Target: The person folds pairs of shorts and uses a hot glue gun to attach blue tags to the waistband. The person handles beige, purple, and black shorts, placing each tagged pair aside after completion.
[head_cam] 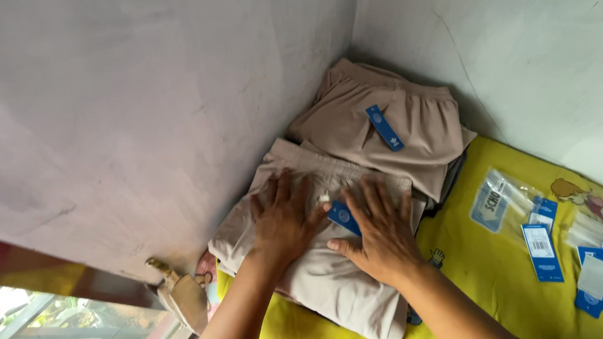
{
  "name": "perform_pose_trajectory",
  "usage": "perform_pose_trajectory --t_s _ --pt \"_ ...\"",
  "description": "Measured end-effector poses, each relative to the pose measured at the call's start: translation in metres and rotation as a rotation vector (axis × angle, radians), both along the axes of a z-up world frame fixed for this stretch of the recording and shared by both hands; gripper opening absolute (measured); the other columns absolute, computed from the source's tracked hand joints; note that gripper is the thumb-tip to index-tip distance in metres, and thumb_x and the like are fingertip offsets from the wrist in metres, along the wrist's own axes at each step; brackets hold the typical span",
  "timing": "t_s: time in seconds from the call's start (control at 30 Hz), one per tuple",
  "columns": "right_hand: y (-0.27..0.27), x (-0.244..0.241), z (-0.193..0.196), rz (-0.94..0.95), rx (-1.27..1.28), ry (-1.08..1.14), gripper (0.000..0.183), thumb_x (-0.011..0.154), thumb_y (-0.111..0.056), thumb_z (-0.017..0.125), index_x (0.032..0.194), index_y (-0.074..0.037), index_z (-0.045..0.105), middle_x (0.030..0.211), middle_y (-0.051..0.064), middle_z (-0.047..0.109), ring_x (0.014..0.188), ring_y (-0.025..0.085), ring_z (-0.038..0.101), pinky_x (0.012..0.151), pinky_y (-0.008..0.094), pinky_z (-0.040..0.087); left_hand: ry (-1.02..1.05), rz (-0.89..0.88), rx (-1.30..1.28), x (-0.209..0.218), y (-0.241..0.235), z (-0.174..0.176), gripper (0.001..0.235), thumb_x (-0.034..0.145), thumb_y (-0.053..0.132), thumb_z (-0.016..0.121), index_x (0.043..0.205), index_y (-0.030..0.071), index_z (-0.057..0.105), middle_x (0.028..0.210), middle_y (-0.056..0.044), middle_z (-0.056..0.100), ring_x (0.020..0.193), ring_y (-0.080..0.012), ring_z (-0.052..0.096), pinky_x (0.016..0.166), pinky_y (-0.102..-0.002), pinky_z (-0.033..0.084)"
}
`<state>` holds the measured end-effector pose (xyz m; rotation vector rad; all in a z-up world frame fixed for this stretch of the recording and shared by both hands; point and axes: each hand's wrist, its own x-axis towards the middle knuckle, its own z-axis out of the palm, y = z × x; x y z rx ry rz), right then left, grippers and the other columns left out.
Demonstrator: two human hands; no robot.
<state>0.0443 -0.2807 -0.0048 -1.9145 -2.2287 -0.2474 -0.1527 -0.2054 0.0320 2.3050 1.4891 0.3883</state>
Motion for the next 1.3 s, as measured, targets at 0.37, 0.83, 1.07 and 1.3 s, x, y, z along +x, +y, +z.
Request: perform_pose_trajectory --t_s 0.37,0.83,1.07,1.3 --pt "-0.047 -0.037 -0.002 0.037 -0.082 0.121 0.105 0.079 -0.089 0.04 0.161 -0.026 0.019 0.169 0.013 0.0 0.153 0.04 -0.002 0.107 0.078 0.002 -0.016 -0.014 -0.062 -0.03 -0.058 -0.001 0.08 0.088 0.072 0.03 0.157 0.031 0.028 0.166 -0.015 0.02 0.152 -0.0409 0.012 0.107 -0.08 0.007" --pt "-0.06 -0.044 0.008 -0.064 -0.116 0.197 0.109 0.077 -0.081 0.057 0.161 -0.021 0.022 0.164 0.022 0.015 0.152 0.046 0.009 0.103 0.083 0.016 0.052 -0.055 -0.128 -0.032 -0.061 0.015 0.08 0.091 0.075 0.038 0.16 0.035 0.027 0.164 -0.017 0.028 0.155 -0.0374 0.017 0.113 -0.076 0.01" --pt "-0.067 -0.04 0.012 -0.124 -0.145 0.296 0.108 0.077 -0.078 0.06 0.16 -0.019 0.025 0.164 0.024 0.016 0.153 0.043 0.009 0.103 0.083 0.019 0.121 -0.063 -0.083 -0.032 -0.059 0.003 0.081 0.09 0.077 0.032 0.16 0.036 0.026 0.163 -0.015 0.029 0.154 -0.0343 0.019 0.111 -0.075 0.017" --pt "-0.08 -0.03 0.011 -0.039 -0.14 0.315 0.103 0.082 -0.074 0.055 0.16 -0.016 0.021 0.164 0.026 0.011 0.153 0.045 0.007 0.105 0.08 0.021 0.138 -0.051 -0.01 -0.031 -0.06 -0.006 0.082 0.091 0.078 0.032 0.161 0.036 0.025 0.161 -0.015 0.032 0.153 -0.0343 0.023 0.11 -0.075 0.021"
